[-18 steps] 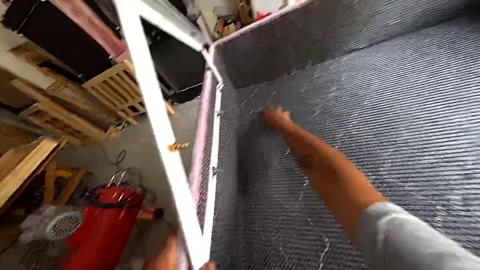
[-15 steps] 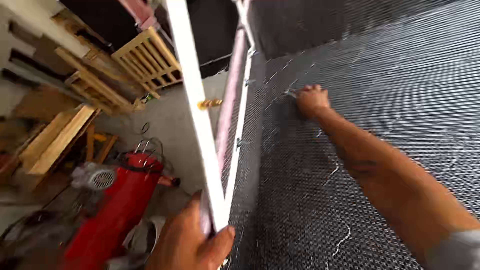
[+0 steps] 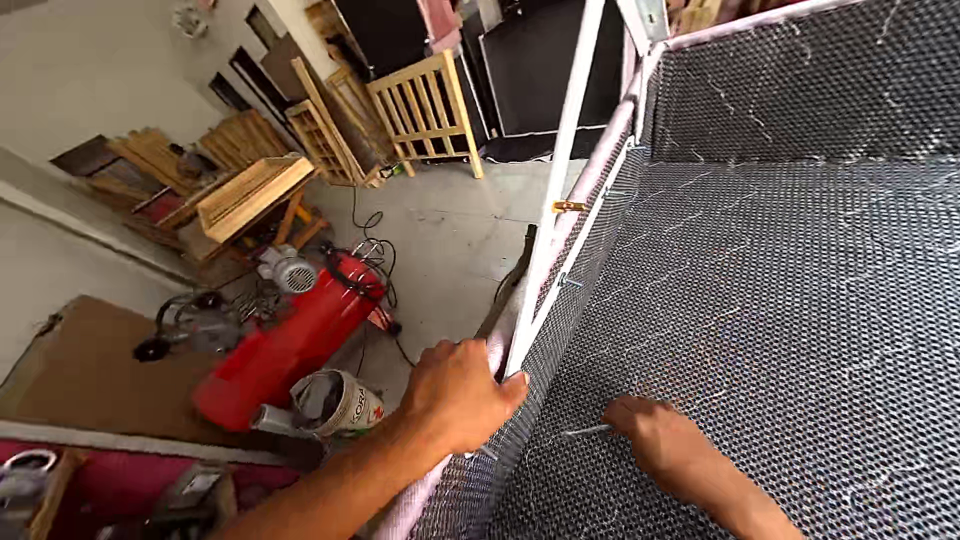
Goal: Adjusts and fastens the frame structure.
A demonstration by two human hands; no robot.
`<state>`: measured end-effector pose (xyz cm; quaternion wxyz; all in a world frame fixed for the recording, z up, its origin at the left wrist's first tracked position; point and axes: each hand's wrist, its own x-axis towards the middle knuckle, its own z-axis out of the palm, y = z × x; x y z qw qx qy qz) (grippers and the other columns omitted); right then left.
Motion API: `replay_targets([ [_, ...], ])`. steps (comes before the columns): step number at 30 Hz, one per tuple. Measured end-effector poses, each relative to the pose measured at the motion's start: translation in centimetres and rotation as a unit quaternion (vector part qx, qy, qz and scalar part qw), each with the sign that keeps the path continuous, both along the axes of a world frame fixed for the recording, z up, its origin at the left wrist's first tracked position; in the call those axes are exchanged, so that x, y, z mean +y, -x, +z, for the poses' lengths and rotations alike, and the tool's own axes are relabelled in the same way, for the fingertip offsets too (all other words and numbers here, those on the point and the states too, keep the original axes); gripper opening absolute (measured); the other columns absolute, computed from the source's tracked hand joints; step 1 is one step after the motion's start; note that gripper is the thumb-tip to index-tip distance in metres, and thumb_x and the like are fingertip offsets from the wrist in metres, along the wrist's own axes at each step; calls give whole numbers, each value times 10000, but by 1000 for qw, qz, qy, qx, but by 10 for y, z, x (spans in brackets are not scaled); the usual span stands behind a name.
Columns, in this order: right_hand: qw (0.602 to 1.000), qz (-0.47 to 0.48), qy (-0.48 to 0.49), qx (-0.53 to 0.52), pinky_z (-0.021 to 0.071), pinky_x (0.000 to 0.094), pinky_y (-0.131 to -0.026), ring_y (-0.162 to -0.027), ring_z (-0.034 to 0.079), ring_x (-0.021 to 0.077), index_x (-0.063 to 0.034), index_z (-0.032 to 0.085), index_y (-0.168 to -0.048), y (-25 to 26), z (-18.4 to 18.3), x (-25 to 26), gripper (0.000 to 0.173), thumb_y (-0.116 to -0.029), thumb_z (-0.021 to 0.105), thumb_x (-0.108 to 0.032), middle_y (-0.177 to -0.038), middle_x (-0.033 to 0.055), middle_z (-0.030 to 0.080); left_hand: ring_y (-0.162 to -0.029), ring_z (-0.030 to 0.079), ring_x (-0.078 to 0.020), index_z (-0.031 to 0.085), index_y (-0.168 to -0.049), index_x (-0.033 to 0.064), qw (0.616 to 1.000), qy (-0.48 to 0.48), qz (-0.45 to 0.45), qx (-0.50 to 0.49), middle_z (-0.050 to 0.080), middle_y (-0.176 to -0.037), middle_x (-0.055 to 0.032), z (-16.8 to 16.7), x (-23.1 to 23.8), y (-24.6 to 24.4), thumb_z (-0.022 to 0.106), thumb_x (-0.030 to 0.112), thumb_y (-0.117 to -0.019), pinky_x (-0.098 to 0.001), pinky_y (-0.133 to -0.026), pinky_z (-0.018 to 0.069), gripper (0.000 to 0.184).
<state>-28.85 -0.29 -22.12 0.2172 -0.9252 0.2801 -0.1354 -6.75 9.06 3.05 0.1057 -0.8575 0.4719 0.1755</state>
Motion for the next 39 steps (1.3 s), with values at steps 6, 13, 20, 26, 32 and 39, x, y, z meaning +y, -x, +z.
replay_targets([
  [6, 950, 56, 128, -280, 502, 418, -740, -848, 641, 176, -276, 749, -1040, 1, 57, 7, 292, -1056, 465, -342, -893, -25, 665, -734, 647, -249, 634, -779, 99, 998, -31, 52, 25, 612, -715, -63, 1, 17, -6, 541, 764, -896, -504, -670, 524, 682],
  [13, 915, 36, 289, -279, 407, 403, -619, -658, 560, 220, -136, 714, -986, -22, 134, 30, 253, -1054, 509, -269, -762, 34, 621, -652, 616, -210, 593, -678, 148, 997, -50, 20, -45, 569, -634, -22, 1, 10, -3, 527, 770, -891, -462, -594, 491, 660],
  [20, 913, 51, 290, -281, 358, 329, -420, -489, 503, 190, -73, 686, -989, -82, 116, 73, 354, -1062, 470, -344, -707, 51, 596, -639, 610, -222, 574, -662, 136, 1000, -17, -11, 17, 559, -625, -32, -1, 9, -14, 530, 738, -908, -473, -576, 487, 652],
  [26, 911, 95, 342, -212, 345, 334, -410, -485, 492, 205, -82, 620, -867, -95, 116, 74, 246, -1022, 447, -163, -671, 53, 543, -619, 602, -227, 566, -654, 142, 998, 5, -37, 44, 552, -619, -37, 1, 10, -17, 535, 682, -938, -460, -542, 471, 612],
  [32, 948, 33, -166, -271, 444, 219, -500, -568, 549, 44, -132, 652, -773, -98, 125, 95, 296, -1007, 496, -226, -661, -41, 583, -640, 614, -244, 581, -663, 141, 995, 39, -52, 73, 565, -633, -52, 3, 14, -19, 550, 630, -950, -469, -547, 471, 567],
  [39, 830, -76, -492, -251, 369, 193, -449, -485, 444, 30, -87, 747, -938, -92, 150, 104, 266, -1035, 537, -219, -699, -18, 627, -702, 638, -263, 607, -719, 130, 992, 24, -75, 99, 596, -691, -66, 6, 12, -26, 551, 624, -958, -485, -581, 487, 552],
])
